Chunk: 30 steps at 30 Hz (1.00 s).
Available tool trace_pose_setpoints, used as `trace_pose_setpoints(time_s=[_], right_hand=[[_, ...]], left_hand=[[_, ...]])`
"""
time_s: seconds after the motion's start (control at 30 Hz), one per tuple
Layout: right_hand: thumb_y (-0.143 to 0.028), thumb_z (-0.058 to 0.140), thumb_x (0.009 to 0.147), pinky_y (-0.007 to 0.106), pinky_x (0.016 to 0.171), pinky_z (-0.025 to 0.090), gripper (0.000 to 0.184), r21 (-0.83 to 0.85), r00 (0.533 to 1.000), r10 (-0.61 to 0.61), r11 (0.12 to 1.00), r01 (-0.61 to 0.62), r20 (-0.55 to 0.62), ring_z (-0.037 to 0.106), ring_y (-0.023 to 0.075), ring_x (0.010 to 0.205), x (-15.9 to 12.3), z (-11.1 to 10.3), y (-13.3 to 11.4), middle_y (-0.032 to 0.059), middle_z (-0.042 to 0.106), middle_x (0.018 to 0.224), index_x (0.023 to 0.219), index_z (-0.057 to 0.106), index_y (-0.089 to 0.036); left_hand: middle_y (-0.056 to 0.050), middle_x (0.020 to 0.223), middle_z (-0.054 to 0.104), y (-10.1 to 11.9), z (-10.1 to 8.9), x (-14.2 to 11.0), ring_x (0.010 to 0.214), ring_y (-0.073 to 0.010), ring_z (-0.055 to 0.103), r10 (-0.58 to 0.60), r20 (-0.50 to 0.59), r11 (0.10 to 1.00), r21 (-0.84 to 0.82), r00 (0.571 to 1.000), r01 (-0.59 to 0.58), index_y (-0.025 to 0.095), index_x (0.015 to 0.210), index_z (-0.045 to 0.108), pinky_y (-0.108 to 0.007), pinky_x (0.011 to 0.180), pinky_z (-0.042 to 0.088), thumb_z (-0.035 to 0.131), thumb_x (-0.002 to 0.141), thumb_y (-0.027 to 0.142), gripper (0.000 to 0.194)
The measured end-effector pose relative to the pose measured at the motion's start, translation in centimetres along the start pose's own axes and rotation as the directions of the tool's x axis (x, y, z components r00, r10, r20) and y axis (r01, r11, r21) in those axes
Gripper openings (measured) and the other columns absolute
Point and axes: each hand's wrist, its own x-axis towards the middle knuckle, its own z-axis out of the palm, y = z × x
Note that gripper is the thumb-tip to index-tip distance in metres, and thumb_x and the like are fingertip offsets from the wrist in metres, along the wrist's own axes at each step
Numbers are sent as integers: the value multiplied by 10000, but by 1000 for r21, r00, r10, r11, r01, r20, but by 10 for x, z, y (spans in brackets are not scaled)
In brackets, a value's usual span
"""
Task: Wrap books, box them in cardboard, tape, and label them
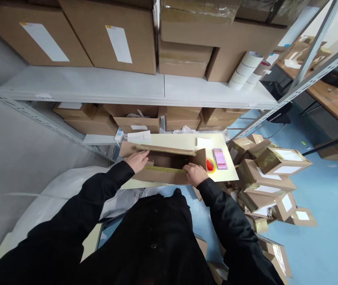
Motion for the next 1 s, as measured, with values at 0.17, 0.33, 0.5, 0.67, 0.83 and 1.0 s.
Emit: trace_pose_setpoints(time_s=[0.17,0.33,0.5,0.67,0.83,1.0], right_hand=[[-99,466,842,309,771,378,301,-82,960,-227,973,216,-162,568,187,836,-34,5,-8,80,642,935,1049,663,-193],[-159,474,882,317,747,395,260,-20,936,-289,956,291,-199,564,183,806,-77,33,-24,86,650,908,1049,668,-203],[-326,570,836,398,970,391,211,164,962,-274,948,271,-4,489,277,1192,-66,46,-33,123,500,1334,929,698,-186],[-294,756,671,399,836,495,576,-36,966,15,999,-5,258,585,294,1073,-8,24,-36,182,456,1369,1206,572,-185],[-342,886,457,586,969,370,1151,-247,986,108,966,-74,125,133,397,1397,45,-6,-15,150,24,1563,1436,285,-278],[-437,853,492,613,916,420,1268,-129,975,142,984,-120,173,71,400,1406,70,-12,28,100,-139,1557,1478,63,-329]], left_hand=[[-183,1531,180,-13,-15,13,1344,-274,359,98,103,994,-59,990,-92,99,1457,247,-354,1082,326,475,796,262,718],[-188,1548,96,-12,-1,7,1387,-453,110,49,244,998,12,969,-53,218,1485,161,-612,1060,219,730,564,510,1122],[-173,1529,-205,-2,9,8,1367,-525,10,-56,248,997,68,967,41,298,1486,19,-717,979,191,748,398,673,1362],[-163,1534,-199,12,24,11,1353,-547,-46,-110,286,980,191,952,56,279,1488,40,-736,981,88,719,341,728,1407],[-178,1559,1,20,37,7,1375,-497,46,-39,242,960,277,970,-31,256,1455,250,-751,969,13,737,492,529,1113],[-110,1110,613,20,17,-7,1129,-327,517,72,266,960,242,961,-139,198,984,650,-687,1043,-35,598,639,280,358]])
